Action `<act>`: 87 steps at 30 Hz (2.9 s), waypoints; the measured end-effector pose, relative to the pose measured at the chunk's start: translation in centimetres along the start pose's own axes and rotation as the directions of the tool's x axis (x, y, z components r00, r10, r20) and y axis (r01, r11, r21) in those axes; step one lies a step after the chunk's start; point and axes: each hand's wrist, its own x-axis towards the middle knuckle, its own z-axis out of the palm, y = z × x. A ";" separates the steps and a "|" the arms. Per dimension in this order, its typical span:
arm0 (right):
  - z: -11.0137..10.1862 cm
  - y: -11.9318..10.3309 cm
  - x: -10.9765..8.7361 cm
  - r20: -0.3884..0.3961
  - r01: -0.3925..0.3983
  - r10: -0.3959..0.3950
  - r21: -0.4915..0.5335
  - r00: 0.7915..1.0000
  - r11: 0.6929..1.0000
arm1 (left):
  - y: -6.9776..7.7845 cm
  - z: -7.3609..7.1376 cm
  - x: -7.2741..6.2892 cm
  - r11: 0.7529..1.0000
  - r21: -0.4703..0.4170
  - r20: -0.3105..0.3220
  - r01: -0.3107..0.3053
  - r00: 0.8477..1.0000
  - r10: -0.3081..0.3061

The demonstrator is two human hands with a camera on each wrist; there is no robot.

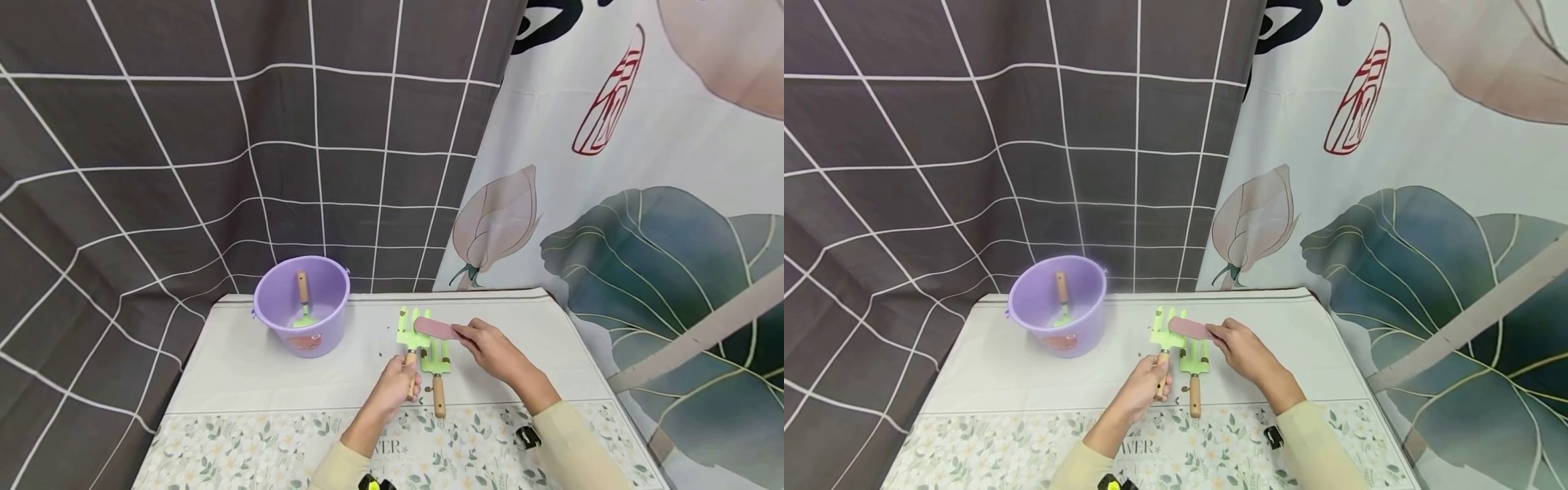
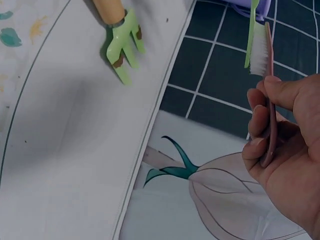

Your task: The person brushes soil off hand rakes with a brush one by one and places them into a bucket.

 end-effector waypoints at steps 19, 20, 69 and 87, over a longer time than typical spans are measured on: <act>0.6 0.5 0.1 -0.005 -0.070 0.071 0.069 0.997 0.995 | -0.7 -0.1 0.0 0.999 -0.014 0.011 0.037 0.999 -0.037; 0.7 0.3 -0.1 0.003 -0.064 0.064 0.073 0.998 0.995 | -0.7 -0.1 0.0 0.999 -0.017 0.009 0.037 0.999 -0.037; 2.8 -1.6 -0.9 -0.052 -0.007 0.013 0.120 0.999 0.993 | -1.7 -0.3 0.2 0.999 0.041 -0.021 0.023 1.000 -0.022; 3.5 -2.4 0.8 -0.001 0.088 -0.088 0.021 0.996 0.996 | -1.7 0.0 0.1 0.999 -0.024 0.003 0.031 1.000 -0.030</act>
